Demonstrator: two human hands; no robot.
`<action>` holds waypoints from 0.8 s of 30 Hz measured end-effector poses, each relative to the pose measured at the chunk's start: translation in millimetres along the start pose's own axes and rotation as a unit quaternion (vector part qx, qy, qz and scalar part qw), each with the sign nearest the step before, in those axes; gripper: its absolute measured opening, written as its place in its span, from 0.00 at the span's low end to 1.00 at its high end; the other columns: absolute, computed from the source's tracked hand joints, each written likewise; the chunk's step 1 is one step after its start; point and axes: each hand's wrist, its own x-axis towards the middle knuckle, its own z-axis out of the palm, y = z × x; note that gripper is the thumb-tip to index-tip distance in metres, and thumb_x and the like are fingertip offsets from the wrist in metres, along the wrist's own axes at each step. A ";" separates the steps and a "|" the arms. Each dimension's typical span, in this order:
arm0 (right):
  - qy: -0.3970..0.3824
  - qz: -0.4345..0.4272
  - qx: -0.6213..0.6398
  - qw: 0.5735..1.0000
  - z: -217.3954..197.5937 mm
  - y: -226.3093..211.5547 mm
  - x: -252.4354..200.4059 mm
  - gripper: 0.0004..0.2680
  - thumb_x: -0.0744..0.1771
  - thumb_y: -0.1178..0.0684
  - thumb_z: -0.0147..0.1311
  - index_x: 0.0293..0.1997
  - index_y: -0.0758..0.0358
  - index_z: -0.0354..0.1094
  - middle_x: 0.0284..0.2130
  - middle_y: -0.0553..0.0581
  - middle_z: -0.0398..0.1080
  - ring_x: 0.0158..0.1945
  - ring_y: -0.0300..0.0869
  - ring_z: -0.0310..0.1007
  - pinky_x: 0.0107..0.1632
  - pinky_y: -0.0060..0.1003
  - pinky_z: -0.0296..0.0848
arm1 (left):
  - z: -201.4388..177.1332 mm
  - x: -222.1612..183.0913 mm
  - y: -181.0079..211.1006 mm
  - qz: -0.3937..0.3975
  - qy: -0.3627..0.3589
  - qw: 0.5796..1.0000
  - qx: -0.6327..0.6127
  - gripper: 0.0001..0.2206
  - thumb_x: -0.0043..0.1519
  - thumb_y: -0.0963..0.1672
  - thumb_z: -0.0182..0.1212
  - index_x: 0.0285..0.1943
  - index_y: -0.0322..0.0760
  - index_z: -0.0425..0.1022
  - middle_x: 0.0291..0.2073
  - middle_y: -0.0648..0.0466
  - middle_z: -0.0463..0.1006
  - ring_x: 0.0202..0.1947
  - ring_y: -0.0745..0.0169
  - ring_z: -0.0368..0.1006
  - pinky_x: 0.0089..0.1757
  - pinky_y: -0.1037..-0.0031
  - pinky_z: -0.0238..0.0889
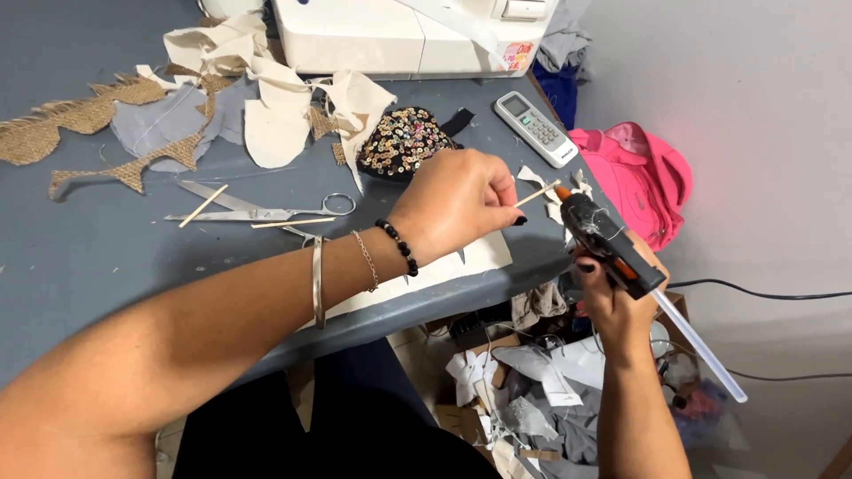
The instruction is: Making decorative flowers by cutting, folding, and gluing fabric scraps
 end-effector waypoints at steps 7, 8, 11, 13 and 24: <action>0.007 -0.015 -0.026 1.000 -0.7 4.3 1.3 0.16 0.71 0.37 0.50 0.33 0.59 0.67 0.24 0.60 0.65 0.28 0.62 0.67 0.33 0.47 0.68 | -3.1 -1.3 1.1 0.004 0.006 1.000 0.003 0.02 0.50 0.46 0.68 0.29 0.48 0.81 0.15 0.64 0.81 0.29 0.55 0.83 0.38 0.67 0.75; 0.006 -0.014 -0.026 1.000 -0.2 7.3 -1.5 0.16 0.71 0.37 0.50 0.33 0.59 0.67 0.24 0.60 0.65 0.28 0.62 0.67 0.33 0.47 0.68 | -2.4 -1.5 0.9 0.003 0.005 1.000 0.002 0.02 0.50 0.46 0.68 0.29 0.48 0.81 0.15 0.64 0.81 0.29 0.55 0.83 0.38 0.67 0.75; 0.012 -0.017 -0.041 0.999 1.2 14.8 -5.5 0.15 0.70 0.38 0.52 0.33 0.59 0.68 0.25 0.61 0.65 0.28 0.63 0.67 0.34 0.48 0.69 | -2.7 -1.6 1.2 0.001 0.008 1.000 0.006 0.02 0.50 0.46 0.68 0.28 0.49 0.80 0.15 0.64 0.80 0.29 0.56 0.83 0.38 0.68 0.75; 0.026 0.003 -0.022 0.999 1.4 17.0 -5.3 0.15 0.70 0.37 0.55 0.33 0.58 0.70 0.26 0.58 0.67 0.29 0.58 0.69 0.35 0.45 0.69 | -4.3 -2.6 2.0 0.001 0.006 1.000 0.006 0.02 0.50 0.45 0.67 0.28 0.48 0.80 0.15 0.63 0.80 0.28 0.55 0.82 0.38 0.66 0.76; 0.037 0.004 -0.037 0.999 5.8 27.7 -14.1 0.16 0.68 0.35 0.59 0.33 0.58 0.69 0.25 0.59 0.67 0.30 0.61 0.70 0.36 0.47 0.70 | -3.5 -3.5 -0.3 -0.002 0.001 1.000 -0.005 0.03 0.51 0.46 0.68 0.29 0.48 0.80 0.15 0.63 0.81 0.29 0.56 0.82 0.39 0.67 0.75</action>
